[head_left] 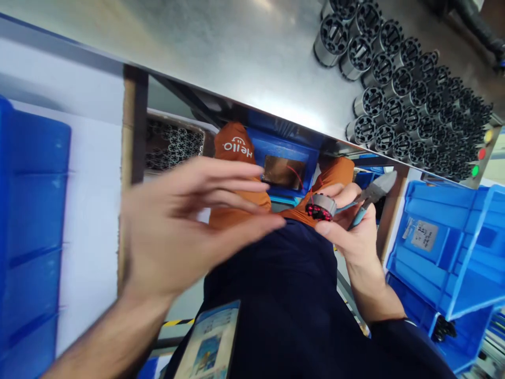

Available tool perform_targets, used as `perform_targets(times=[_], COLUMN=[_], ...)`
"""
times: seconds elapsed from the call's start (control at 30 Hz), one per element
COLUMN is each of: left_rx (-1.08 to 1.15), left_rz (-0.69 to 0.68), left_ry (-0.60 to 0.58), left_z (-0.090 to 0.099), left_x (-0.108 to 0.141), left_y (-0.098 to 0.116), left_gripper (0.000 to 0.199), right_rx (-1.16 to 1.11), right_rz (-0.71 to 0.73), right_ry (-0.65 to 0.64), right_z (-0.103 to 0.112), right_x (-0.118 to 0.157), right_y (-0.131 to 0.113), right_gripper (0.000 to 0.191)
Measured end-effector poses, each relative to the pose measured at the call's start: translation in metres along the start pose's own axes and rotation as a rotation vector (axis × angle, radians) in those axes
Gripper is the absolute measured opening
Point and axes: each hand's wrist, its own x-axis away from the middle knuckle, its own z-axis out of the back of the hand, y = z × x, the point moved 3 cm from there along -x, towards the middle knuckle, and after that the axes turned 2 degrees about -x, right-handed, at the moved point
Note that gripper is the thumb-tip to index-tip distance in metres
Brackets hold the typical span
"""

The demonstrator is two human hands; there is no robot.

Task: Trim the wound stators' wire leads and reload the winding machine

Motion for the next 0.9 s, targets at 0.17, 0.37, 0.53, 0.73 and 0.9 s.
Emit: perform_targets(times=[0.17, 0.37, 0.53, 0.73, 0.9], left_rx=[0.249, 0.190, 0.061, 0.001, 0.186], left_rz=[0.126, 0.071, -0.080, -0.110, -0.010], left_ry=[-0.219, -0.272, -0.292, -0.321, -0.334], left_z=[-0.055, -0.053, -0.054, -0.060, -0.062], left_x=[0.003, 0.001, 0.003, 0.009, 0.012], left_y=[0.005, 0.009, 0.012, 0.012, 0.006], left_gripper=[0.044, 0.035, 0.036, 0.034, 0.035], right_rx=[0.141, 0.157, 0.119, 0.092, -0.006], right_rz=[0.179, 0.150, 0.054, -0.018, -0.020], right_ry=[0.035, -0.046, -0.113, -0.040, -0.008], right_z=[-0.010, 0.011, 0.009, 0.007, 0.001], right_x=[0.005, 0.005, 0.007, 0.013, 0.014], right_y=[-0.003, -0.004, -0.001, -0.005, -0.006], right_gripper=[0.039, 0.046, 0.050, 0.009, 0.009])
